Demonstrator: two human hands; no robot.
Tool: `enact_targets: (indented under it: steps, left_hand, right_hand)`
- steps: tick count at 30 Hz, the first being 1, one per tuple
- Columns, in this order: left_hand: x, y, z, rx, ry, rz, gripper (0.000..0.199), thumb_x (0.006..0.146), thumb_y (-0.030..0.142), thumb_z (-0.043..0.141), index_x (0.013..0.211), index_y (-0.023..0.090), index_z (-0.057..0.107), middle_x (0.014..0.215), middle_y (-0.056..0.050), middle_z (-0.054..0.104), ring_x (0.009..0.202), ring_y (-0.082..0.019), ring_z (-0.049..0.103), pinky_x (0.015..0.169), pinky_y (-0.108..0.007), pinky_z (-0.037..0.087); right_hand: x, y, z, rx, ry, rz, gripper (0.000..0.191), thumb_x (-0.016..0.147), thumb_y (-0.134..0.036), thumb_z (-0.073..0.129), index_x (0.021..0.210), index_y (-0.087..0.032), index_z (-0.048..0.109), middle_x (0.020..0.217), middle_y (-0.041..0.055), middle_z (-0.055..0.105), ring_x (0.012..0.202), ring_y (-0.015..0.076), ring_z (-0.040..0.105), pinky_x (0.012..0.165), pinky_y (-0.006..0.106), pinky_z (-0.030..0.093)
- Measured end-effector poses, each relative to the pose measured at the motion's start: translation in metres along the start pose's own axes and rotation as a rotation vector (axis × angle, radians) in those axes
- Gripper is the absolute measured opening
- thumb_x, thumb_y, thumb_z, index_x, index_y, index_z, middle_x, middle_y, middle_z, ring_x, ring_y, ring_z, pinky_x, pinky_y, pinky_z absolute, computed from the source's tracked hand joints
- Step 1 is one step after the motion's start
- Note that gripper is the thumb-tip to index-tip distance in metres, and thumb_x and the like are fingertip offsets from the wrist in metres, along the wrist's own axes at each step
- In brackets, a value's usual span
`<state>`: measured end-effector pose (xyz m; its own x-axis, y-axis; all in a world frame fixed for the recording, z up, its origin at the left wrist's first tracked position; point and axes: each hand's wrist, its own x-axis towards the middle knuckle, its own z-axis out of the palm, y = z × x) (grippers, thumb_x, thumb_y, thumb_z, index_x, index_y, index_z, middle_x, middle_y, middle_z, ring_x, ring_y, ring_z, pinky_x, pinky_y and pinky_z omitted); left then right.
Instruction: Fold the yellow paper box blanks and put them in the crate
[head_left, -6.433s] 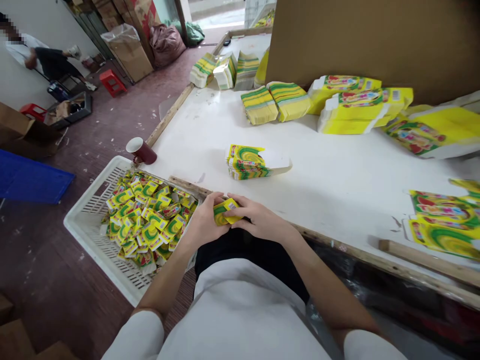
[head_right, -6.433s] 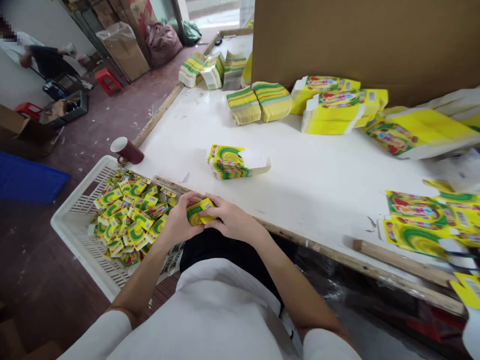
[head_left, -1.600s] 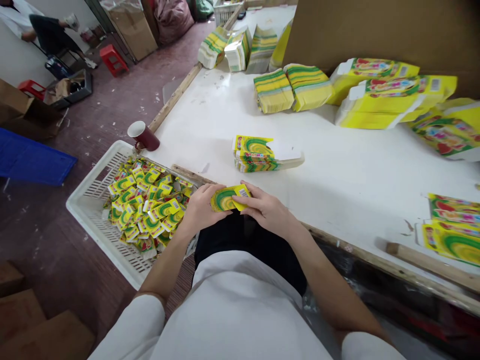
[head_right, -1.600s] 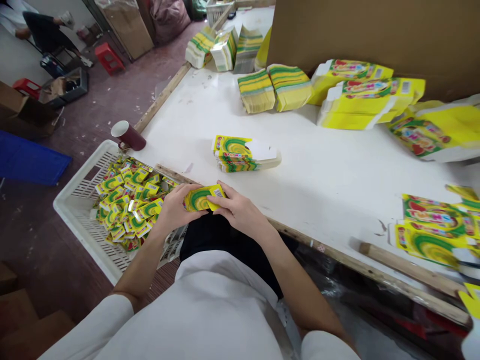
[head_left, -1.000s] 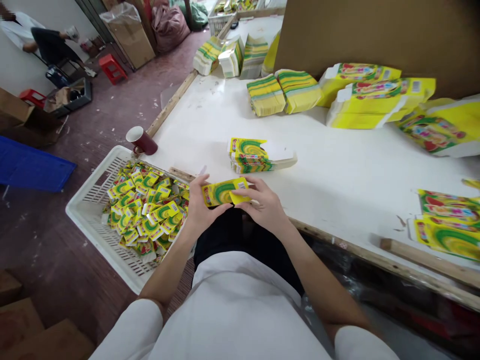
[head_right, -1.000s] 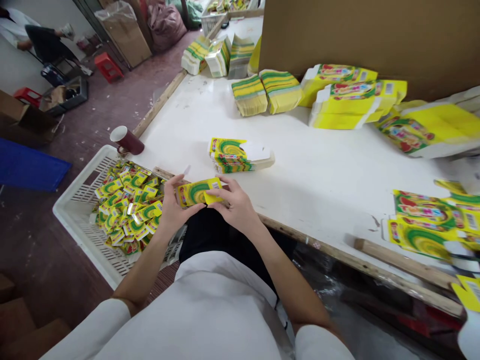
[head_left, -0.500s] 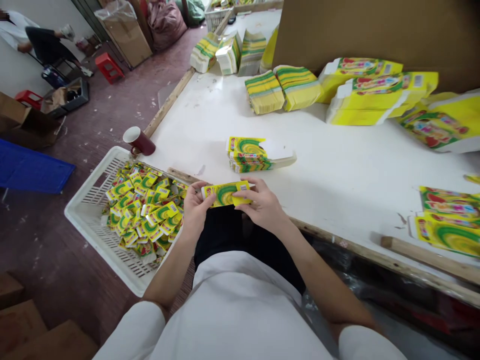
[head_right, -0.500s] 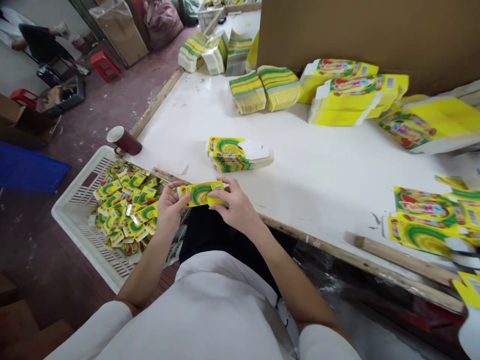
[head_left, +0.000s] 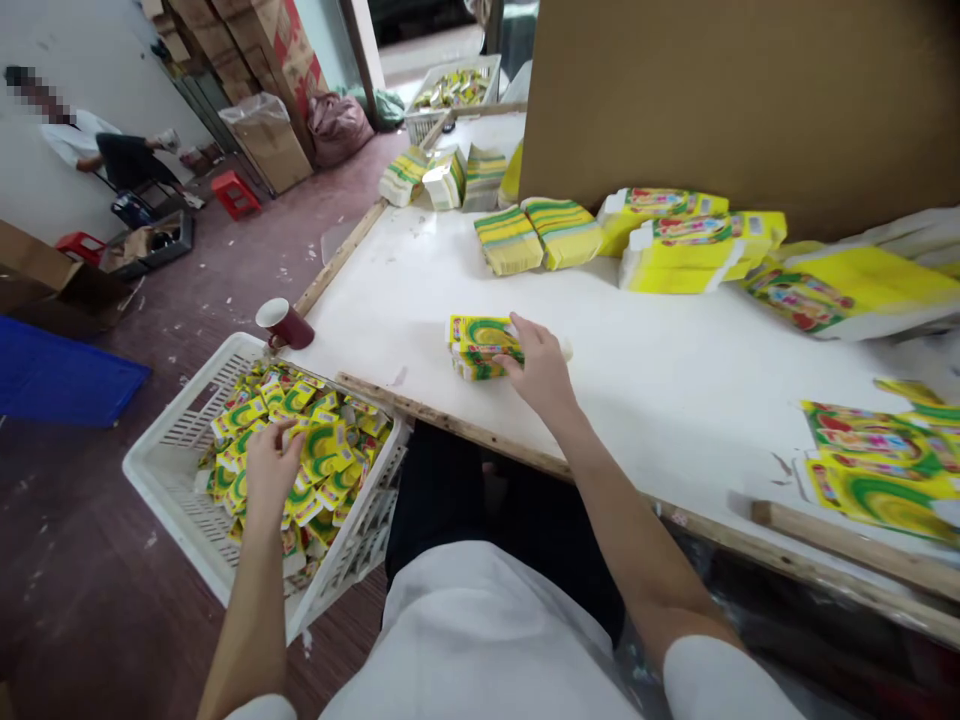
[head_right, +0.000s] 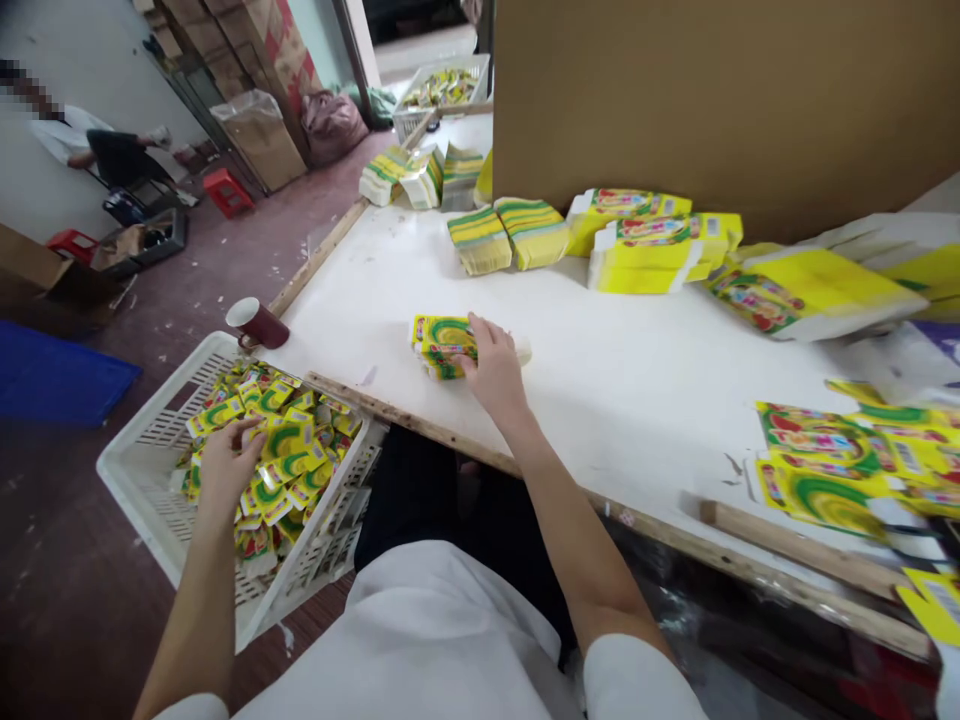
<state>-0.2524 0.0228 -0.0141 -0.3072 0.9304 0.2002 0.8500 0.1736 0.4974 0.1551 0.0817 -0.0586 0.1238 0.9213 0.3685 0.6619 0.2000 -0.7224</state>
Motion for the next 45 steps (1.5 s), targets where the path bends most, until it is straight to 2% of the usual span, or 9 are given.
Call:
enact_targets:
  steps: [6,13,19,23,31,35,39,42,45]
  left_hand:
    - [-0.006,-0.014,0.011,-0.139,-0.014,0.003,0.056,0.073,0.052,0.067,0.115,0.016,0.061,0.113,-0.015,0.061,0.113,-0.034,0.055,0.097,-0.051,0.046]
    - [-0.050,0.112,0.094,-1.211,-0.491,0.048,0.078,0.057,0.049,0.088,0.124,0.024,0.056,0.123,-0.011,0.063,0.114,-0.025,0.061,0.092,-0.037,0.052]
    - [-0.059,0.185,0.109,-1.714,-0.291,-0.237,0.045,0.078,0.066,0.061,0.092,0.023,0.058,0.077,0.001,0.058,0.074,-0.014,0.062,0.077,-0.031,0.054]
    - [-0.058,0.190,0.105,-1.670,-0.172,-0.266,0.049,0.075,0.069,0.065,0.081,0.022,0.054,0.065,0.005,0.047,0.057,-0.008,0.050,0.062,-0.022,0.049]
    - [-0.059,0.144,0.098,-1.319,-0.287,-0.092,0.042,0.075,0.057,0.074,0.096,0.021,0.069,0.094,-0.005,0.073,0.091,-0.019,0.068,0.089,-0.032,0.052]
    - [-0.041,0.133,0.064,-1.130,-0.382,0.197,0.082,0.069,0.077,0.065,0.127,0.019,0.062,0.134,-0.017,0.062,0.130,-0.033,0.054,0.111,-0.044,0.039]
    - [-0.045,0.140,0.050,-0.646,-0.600,0.468,0.092,0.054,0.045,0.090,0.136,0.023,0.054,0.134,-0.015,0.061,0.130,-0.037,0.053,0.111,-0.049,0.039]
    - [-0.060,0.146,0.062,-0.503,-0.587,0.462,0.068,0.069,0.030,0.080,0.131,0.025,0.053,0.115,-0.009,0.069,0.106,-0.030,0.066,0.095,-0.045,0.051]
    - [-0.075,0.150,0.072,-0.452,-0.467,0.447,0.079,0.068,0.034,0.081,0.137,0.023,0.044,0.121,-0.012,0.066,0.110,-0.033,0.065,0.094,-0.047,0.051]
  right_hand:
    - [0.017,0.023,0.003,-0.132,-0.011,0.013,0.037,0.077,-0.020,0.067,0.114,-0.017,0.065,0.101,0.0138,0.066,0.097,0.0330,0.059,0.090,0.052,0.049]
    - [-0.033,-0.045,0.008,0.234,-0.010,-0.045,0.040,0.077,-0.019,0.068,0.115,-0.023,0.056,0.104,0.0090,0.063,0.091,0.0267,0.059,0.083,0.045,0.052]
    - [-0.086,-0.092,0.025,0.847,-0.345,0.084,0.050,0.075,-0.037,0.077,0.117,-0.024,0.053,0.093,0.0022,0.065,0.083,0.0188,0.064,0.076,0.033,0.055]
    - [-0.088,-0.093,0.030,0.840,-0.299,0.146,0.049,0.073,-0.042,0.079,0.113,-0.023,0.059,0.096,0.0038,0.069,0.086,0.0204,0.066,0.078,0.035,0.056]
    - [-0.064,-0.061,0.001,0.567,-0.100,-0.064,0.012,0.089,-0.026,0.062,0.095,-0.025,0.073,0.084,0.0030,0.073,0.075,0.0199,0.067,0.068,0.034,0.056]
    - [-0.064,-0.051,-0.016,0.227,-0.006,-0.292,0.022,0.091,-0.017,0.059,0.100,-0.030,0.075,0.086,0.0037,0.074,0.082,0.0218,0.066,0.077,0.041,0.054]
    - [-0.073,-0.061,-0.020,0.067,-0.071,-0.528,0.034,0.092,-0.014,0.057,0.110,-0.038,0.071,0.094,0.0009,0.074,0.098,0.0229,0.066,0.107,0.052,0.041]
    - [-0.079,-0.071,-0.017,0.176,0.052,-0.381,0.056,0.087,-0.028,0.067,0.140,-0.036,0.051,0.141,0.0080,0.057,0.137,0.0326,0.045,0.118,0.062,0.026]
    - [-0.081,-0.075,-0.010,0.511,0.047,-0.024,0.067,0.091,-0.042,0.061,0.151,-0.028,0.036,0.152,0.0125,0.046,0.141,0.0333,0.042,0.113,0.060,0.038]
